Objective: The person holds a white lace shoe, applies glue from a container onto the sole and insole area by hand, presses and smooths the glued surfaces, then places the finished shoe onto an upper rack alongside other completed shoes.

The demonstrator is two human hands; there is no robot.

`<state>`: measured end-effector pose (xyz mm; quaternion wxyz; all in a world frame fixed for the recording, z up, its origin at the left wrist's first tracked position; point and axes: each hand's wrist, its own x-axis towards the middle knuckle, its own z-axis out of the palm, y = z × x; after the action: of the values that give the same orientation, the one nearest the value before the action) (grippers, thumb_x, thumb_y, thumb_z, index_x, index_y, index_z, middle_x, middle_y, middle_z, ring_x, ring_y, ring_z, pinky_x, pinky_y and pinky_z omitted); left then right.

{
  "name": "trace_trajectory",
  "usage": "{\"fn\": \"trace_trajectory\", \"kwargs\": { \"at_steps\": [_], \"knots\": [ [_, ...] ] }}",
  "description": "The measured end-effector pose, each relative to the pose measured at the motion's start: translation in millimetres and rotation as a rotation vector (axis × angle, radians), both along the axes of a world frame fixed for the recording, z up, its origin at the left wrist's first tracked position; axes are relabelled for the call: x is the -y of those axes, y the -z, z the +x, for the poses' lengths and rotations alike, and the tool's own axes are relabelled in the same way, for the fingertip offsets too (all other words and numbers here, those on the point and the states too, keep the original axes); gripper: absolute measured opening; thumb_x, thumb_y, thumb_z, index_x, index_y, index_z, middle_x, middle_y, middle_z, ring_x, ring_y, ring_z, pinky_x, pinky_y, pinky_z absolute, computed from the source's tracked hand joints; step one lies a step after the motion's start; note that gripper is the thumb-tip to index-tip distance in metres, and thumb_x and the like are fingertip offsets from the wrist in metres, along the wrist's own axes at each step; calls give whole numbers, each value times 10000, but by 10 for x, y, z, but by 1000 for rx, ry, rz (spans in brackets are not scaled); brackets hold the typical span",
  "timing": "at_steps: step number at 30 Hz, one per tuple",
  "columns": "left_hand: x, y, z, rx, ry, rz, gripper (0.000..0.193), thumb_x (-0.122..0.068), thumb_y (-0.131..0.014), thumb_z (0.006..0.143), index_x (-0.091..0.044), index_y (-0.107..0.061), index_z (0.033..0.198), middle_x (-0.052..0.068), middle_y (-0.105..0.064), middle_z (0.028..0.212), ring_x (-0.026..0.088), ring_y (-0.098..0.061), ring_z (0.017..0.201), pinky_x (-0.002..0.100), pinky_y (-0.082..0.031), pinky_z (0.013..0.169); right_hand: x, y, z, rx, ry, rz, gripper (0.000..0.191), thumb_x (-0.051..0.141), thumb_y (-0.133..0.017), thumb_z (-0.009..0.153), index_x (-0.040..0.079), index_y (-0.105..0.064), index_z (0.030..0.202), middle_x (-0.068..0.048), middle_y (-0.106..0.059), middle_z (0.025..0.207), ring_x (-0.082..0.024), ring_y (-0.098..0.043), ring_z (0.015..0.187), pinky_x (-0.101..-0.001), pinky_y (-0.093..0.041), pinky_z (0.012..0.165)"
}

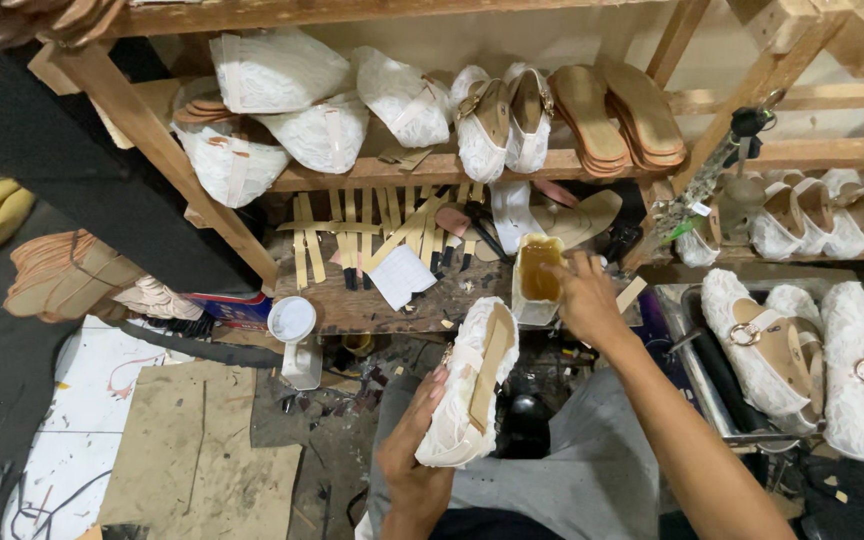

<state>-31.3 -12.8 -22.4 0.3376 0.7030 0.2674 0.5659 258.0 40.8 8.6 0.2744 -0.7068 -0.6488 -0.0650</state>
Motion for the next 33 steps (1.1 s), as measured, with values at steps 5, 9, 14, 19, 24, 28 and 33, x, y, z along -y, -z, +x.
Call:
{"fn": "trace_trajectory", "kwargs": {
  "at_steps": [5, 9, 14, 19, 24, 28, 33],
  "knots": [
    [-12, 41, -17, -28, 3, -16, 584, 109, -767, 758, 12, -638, 1319, 208, -664, 1395, 367, -604, 1372, 445, -470, 1146, 21, 9, -5, 188, 53, -136, 369, 19, -622, 701, 141, -818, 988, -157, -574, 1366, -364, -503, 1244, -512, -416, 983],
    [-58, -5, 33, -55, -11, 30, 567, 82, -781, 772, 11, -638, 1315, 203, -671, 1378, 367, -608, 1360, 493, -439, 1179, 221, -78, -66, 21, 165, -384, 216, 60, -578, 876, 112, -785, 908, -66, -697, 1197, -277, -602, 1234, -428, -474, 1060],
    [-147, -118, 144, -48, 19, 132, 496, 45, -774, 827, -4, -643, 1303, 191, -687, 1359, 356, -633, 1355, 533, -440, 1211, 929, -275, -661, -601, -276, 202, 308, 204, -516, 956, 46, -756, 1067, -139, -646, 1361, -320, -514, 1385, -467, -335, 1192],
    [-180, -230, 229, -34, 77, 200, 498, 9, -799, 825, -10, -634, 1295, 194, -675, 1350, 356, -626, 1343, 540, -439, 1206, 1290, -477, -1202, -924, -356, 194, 601, 396, -324, 1047, 10, -694, 1324, -201, -486, 1566, -386, -259, 1550, -516, -132, 1272],
    [-187, -293, 250, -39, 79, 227, 475, 31, -779, 847, -14, -639, 1298, 187, -685, 1354, 353, -648, 1340, 546, -448, 1223, 1330, -606, -1199, -401, -195, 288, 567, 381, -300, 1065, 101, -763, 1235, -119, -619, 1402, -336, -369, 1457, -488, -216, 1241],
    [-172, -308, 235, -47, 89, 244, 481, 11, -799, 831, -14, -640, 1284, 180, -687, 1341, 343, -659, 1320, 541, -455, 1212, 1292, -520, -1095, -354, -154, 286, 559, 358, -310, 1065, 96, -770, 1242, -138, -626, 1215, -306, -441, 1244, -477, -282, 1109],
    [-150, -320, 227, -55, 91, 205, 498, -5, -825, 821, -10, -645, 1286, 191, -688, 1344, 351, -653, 1324, 544, -451, 1211, 1282, -407, -1013, -395, -199, 357, 531, 362, -315, 1069, 166, -797, 1171, -85, -622, 1087, -283, -449, 1161, -455, -296, 1111]
  ]
}}
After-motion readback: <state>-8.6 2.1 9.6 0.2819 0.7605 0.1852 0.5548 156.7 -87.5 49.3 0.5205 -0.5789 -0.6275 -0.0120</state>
